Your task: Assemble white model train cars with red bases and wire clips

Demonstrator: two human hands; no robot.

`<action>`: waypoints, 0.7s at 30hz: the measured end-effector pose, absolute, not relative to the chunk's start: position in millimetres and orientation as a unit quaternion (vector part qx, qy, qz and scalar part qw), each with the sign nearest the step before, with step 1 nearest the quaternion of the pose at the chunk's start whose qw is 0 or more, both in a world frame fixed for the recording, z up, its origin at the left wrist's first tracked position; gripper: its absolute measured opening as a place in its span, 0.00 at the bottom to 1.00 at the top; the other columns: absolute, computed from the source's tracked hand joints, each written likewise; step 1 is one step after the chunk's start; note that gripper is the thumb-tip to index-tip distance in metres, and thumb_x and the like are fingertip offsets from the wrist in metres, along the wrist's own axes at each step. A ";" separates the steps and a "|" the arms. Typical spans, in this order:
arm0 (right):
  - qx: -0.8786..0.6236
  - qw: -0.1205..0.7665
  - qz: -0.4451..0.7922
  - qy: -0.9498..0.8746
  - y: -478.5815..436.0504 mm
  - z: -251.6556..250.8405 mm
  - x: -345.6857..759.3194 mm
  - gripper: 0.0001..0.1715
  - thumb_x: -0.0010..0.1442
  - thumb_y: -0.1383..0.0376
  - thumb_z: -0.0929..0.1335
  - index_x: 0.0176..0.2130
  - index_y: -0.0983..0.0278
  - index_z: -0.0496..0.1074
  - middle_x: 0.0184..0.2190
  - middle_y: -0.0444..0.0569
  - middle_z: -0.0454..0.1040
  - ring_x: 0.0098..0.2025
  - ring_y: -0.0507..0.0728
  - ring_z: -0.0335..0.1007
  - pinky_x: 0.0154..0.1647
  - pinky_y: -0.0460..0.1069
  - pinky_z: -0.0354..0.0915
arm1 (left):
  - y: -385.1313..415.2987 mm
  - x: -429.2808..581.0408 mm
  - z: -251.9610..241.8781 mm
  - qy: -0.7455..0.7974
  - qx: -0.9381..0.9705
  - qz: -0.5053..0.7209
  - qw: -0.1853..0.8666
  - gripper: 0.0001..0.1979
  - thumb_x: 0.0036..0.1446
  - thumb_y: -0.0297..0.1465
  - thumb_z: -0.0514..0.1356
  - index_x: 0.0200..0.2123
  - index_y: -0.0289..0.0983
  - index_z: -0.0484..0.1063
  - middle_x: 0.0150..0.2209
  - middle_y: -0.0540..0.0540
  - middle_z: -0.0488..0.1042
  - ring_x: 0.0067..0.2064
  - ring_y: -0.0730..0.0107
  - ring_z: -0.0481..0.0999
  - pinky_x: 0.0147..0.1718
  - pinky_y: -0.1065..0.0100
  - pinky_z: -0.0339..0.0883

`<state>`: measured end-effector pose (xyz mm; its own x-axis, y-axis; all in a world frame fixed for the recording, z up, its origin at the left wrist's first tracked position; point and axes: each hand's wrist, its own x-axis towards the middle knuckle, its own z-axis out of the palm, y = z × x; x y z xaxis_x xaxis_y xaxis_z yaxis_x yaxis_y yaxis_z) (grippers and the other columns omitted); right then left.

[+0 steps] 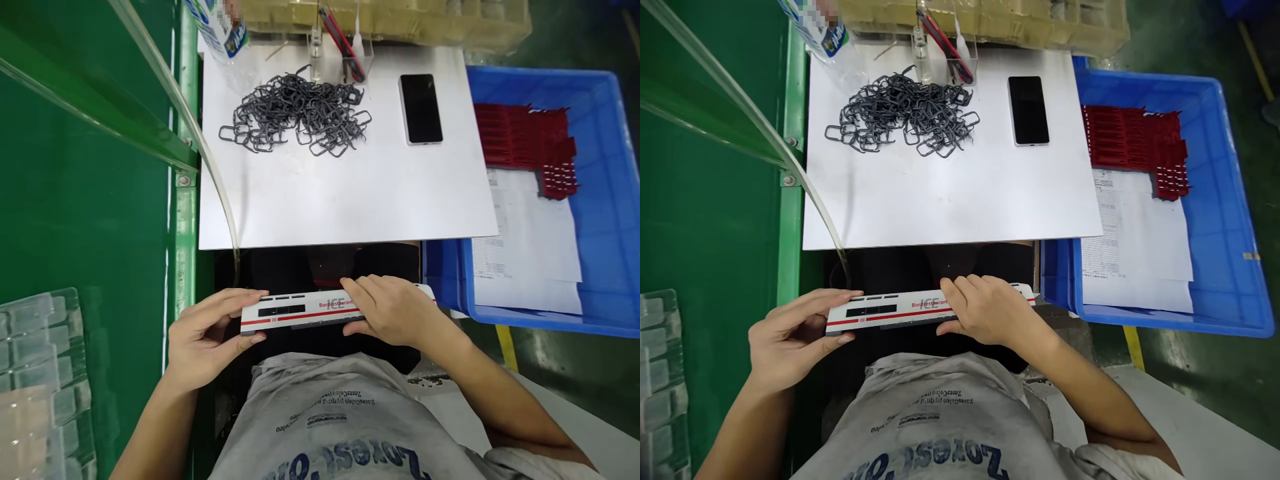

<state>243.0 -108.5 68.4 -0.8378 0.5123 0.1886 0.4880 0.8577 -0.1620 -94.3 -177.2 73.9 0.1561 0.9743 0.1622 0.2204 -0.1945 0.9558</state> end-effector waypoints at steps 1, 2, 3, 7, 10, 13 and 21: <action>-0.260 0.124 0.054 -0.956 -109.4 65.4 242.3 0.45 0.80 0.42 0.56 0.56 0.80 0.75 0.34 0.57 0.81 0.30 0.59 0.74 0.26 0.54 0.69 | -176.8 -93.9 74.7 0.472 0.626 0.448 0.429 0.29 0.56 0.19 0.77 0.59 0.43 0.85 0.53 0.40 0.87 0.51 0.57 0.88 0.39 0.71 0.87; -0.259 0.134 0.058 -0.955 -110.8 63.9 241.6 0.44 0.80 0.42 0.56 0.56 0.79 0.75 0.34 0.58 0.80 0.30 0.59 0.74 0.27 0.54 0.70 | -176.3 -93.0 75.3 0.469 0.616 0.458 0.437 0.28 0.56 0.21 0.78 0.59 0.42 0.85 0.52 0.39 0.87 0.50 0.57 0.88 0.39 0.70 0.87; -0.260 0.143 0.065 -0.953 -112.2 63.3 240.9 0.44 0.80 0.42 0.55 0.55 0.78 0.75 0.35 0.58 0.81 0.31 0.59 0.74 0.28 0.54 0.71 | -175.7 -91.7 75.6 0.467 0.599 0.475 0.445 0.27 0.57 0.23 0.78 0.59 0.41 0.85 0.51 0.38 0.87 0.49 0.57 0.87 0.39 0.69 0.87; -0.282 0.151 0.099 -0.942 -115.1 60.0 241.7 0.41 0.80 0.43 0.55 0.58 0.74 0.74 0.38 0.60 0.82 0.34 0.62 0.77 0.32 0.55 0.74 | -174.9 -84.5 71.6 0.480 0.526 0.524 0.466 0.25 0.58 0.34 0.80 0.58 0.37 0.84 0.50 0.35 0.86 0.48 0.56 0.88 0.42 0.66 0.86; -0.300 0.145 0.156 -0.930 -115.9 54.4 240.6 0.40 0.79 0.41 0.56 0.61 0.71 0.73 0.39 0.61 0.83 0.35 0.64 0.79 0.32 0.56 0.75 | -178.4 -76.1 62.8 0.479 0.494 0.529 0.497 0.32 0.56 0.42 0.81 0.60 0.36 0.81 0.53 0.33 0.85 0.51 0.51 0.88 0.46 0.61 0.86; -0.314 0.162 0.300 -0.886 -124.3 57.7 219.9 0.41 0.77 0.37 0.56 0.63 0.67 0.72 0.42 0.60 0.83 0.38 0.65 0.82 0.36 0.56 0.76 | -182.5 -57.7 54.6 0.451 0.470 0.534 0.540 0.50 0.50 0.54 0.81 0.71 0.40 0.72 0.63 0.28 0.80 0.63 0.42 0.82 0.58 0.50 0.81; -0.304 0.122 0.555 -0.765 -124.1 95.4 153.3 0.34 0.77 0.39 0.62 0.59 0.61 0.77 0.51 0.57 0.85 0.48 0.65 0.84 0.46 0.56 0.76 | -175.6 -38.6 69.1 0.382 0.467 0.585 0.542 0.16 0.65 0.40 0.74 0.46 0.42 0.73 0.40 0.42 0.86 0.59 0.41 0.84 0.63 0.38 0.75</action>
<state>153.3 -124.1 95.4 -0.7859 0.5998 -0.1500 0.3288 0.2000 -0.9230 -38.6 -175.6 69.1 0.0242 0.9911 0.1313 -0.2768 -0.1195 0.9535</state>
